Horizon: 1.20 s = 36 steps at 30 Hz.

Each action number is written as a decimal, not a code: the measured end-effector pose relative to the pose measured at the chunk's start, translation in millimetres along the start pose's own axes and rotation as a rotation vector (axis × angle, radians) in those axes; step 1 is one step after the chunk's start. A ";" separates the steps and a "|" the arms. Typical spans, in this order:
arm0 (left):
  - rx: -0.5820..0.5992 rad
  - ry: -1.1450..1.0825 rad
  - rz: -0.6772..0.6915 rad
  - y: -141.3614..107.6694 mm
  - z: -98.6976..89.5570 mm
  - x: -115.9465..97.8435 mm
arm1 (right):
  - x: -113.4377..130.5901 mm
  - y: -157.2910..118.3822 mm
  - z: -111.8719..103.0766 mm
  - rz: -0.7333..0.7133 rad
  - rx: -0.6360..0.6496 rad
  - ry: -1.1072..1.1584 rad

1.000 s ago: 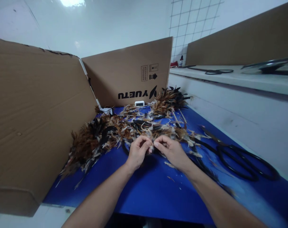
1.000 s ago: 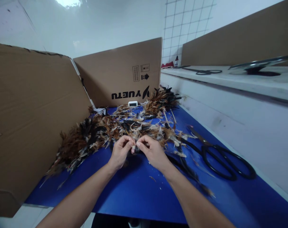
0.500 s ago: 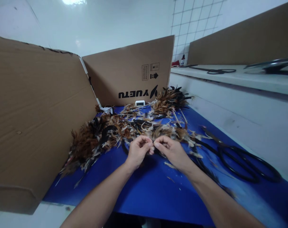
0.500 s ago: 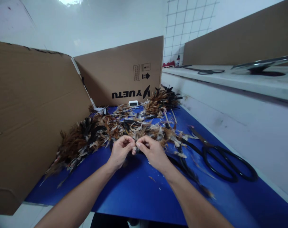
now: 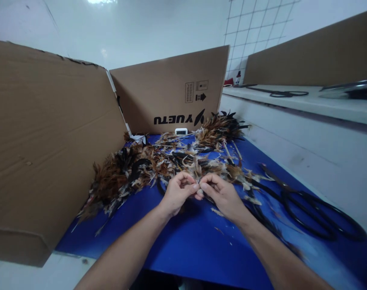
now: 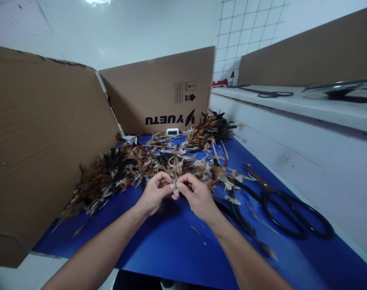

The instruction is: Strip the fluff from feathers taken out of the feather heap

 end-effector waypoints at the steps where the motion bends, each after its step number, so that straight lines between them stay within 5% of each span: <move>1: 0.003 -0.010 -0.018 -0.3 -0.1 -0.1 | 0.2 -0.2 -0.5 -0.014 -0.006 -0.021; 18: 0.124 -0.115 -0.124 0.1 -1.4 -4.6 | -0.5 -1.1 -2.3 -0.256 -0.040 -0.202; 36: 0.229 -0.031 -0.117 0.5 -1.7 -4.5 | -5.8 0.8 -5.2 0.029 0.128 -0.066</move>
Point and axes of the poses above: each hand's wrist, its own y-axis towards the middle knuckle, its own z-axis out of the palm, x = y × z, the point moved 3 cm from there along y, towards the middle knuckle, and after that the axes turned 11 degrees about -y, right-handed, at the moved point
